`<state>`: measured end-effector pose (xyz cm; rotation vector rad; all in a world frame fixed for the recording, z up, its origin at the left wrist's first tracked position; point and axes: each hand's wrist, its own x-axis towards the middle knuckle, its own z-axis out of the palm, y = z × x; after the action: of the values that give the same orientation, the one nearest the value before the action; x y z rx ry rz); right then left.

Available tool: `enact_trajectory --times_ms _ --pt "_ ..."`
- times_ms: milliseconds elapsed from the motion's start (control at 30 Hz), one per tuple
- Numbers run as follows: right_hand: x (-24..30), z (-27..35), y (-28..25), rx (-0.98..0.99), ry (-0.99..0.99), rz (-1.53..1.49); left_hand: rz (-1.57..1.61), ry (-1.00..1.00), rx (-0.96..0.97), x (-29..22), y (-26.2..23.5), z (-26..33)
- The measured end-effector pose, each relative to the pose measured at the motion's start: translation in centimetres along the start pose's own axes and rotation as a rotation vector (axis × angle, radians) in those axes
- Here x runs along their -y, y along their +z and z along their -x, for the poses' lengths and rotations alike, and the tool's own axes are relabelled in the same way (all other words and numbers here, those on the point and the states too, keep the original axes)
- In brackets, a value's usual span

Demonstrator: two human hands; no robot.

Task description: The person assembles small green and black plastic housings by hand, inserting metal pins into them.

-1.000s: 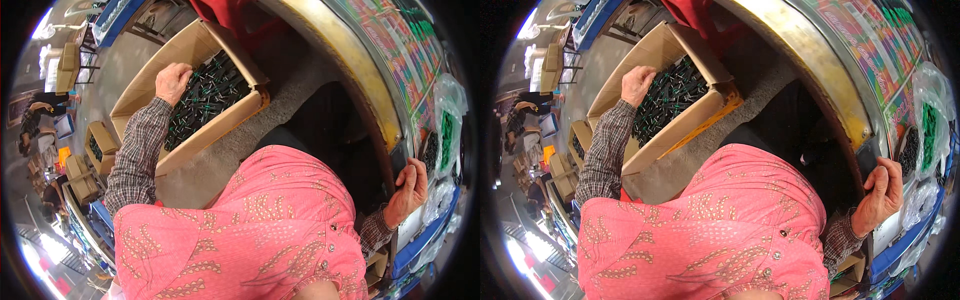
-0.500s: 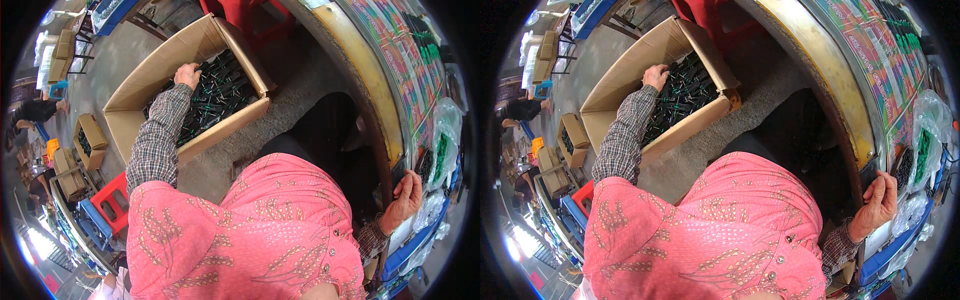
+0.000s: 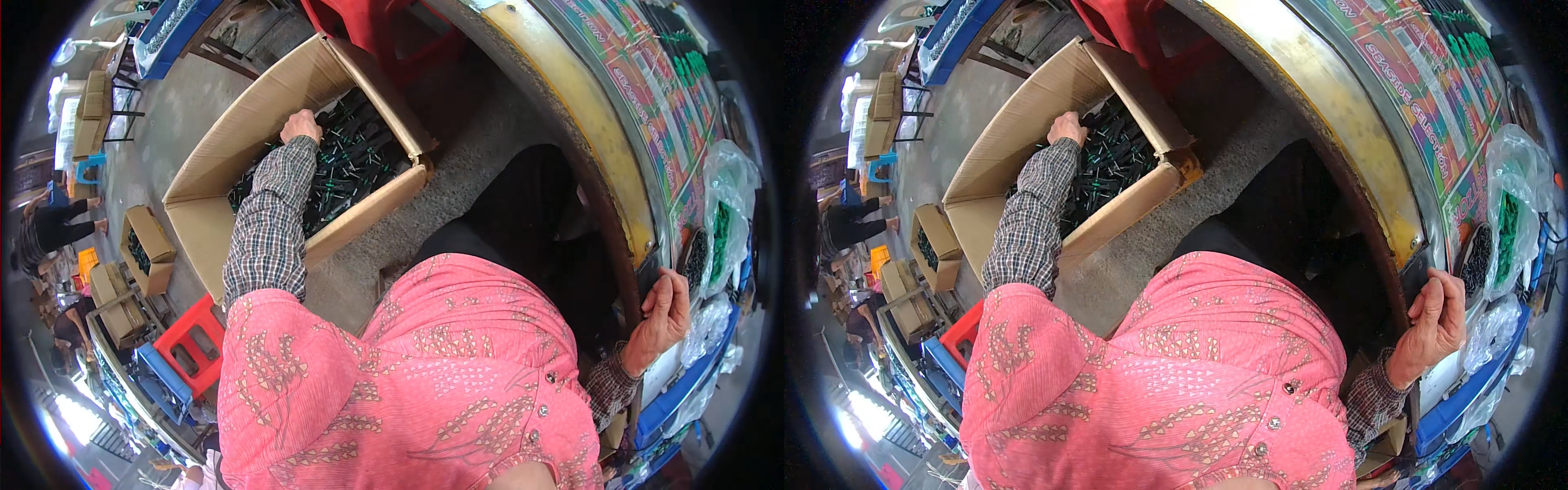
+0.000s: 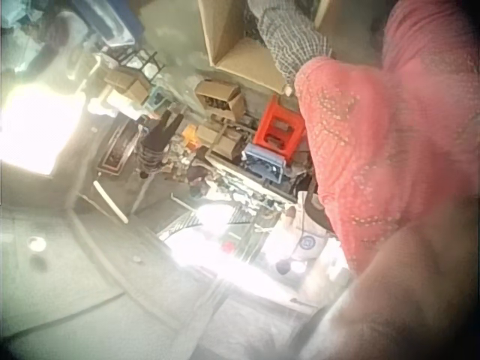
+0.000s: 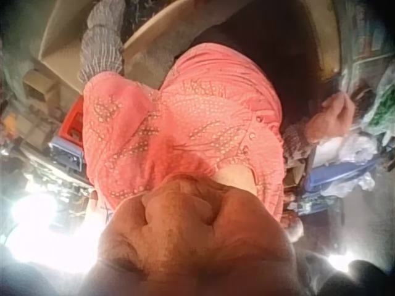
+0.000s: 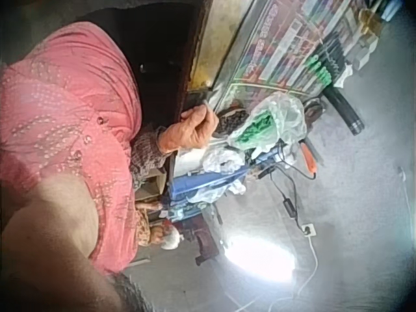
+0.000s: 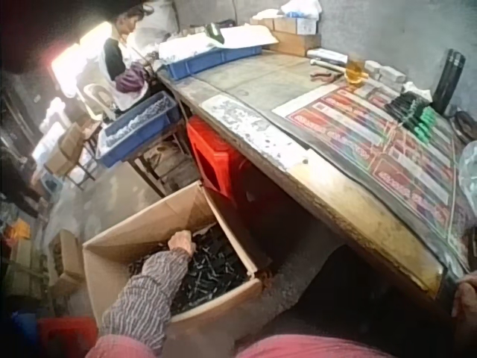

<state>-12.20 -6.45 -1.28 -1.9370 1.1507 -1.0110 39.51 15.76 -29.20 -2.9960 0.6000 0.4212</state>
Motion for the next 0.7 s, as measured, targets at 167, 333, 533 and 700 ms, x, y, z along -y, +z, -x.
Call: enact_trajectory --times_ms 167,333,533,700 --pt "-0.3 0.1 -0.1 -0.002 0.004 -0.02 0.035 0.077 -0.048 0.3 -1.2 1.7" --pt "0.0 0.1 -0.1 -0.004 -0.004 -0.022 0.12 0.16 -0.152 0.9 -3.9 3.5" --pt "0.0 0.1 0.1 -0.013 -0.013 -0.057 0.132 0.155 -0.182 2.2 -5.3 5.0" --pt "0.4 -0.1 -0.1 0.02 -0.052 -0.049 0.428 0.306 -0.305 0.4 -8.6 6.7"
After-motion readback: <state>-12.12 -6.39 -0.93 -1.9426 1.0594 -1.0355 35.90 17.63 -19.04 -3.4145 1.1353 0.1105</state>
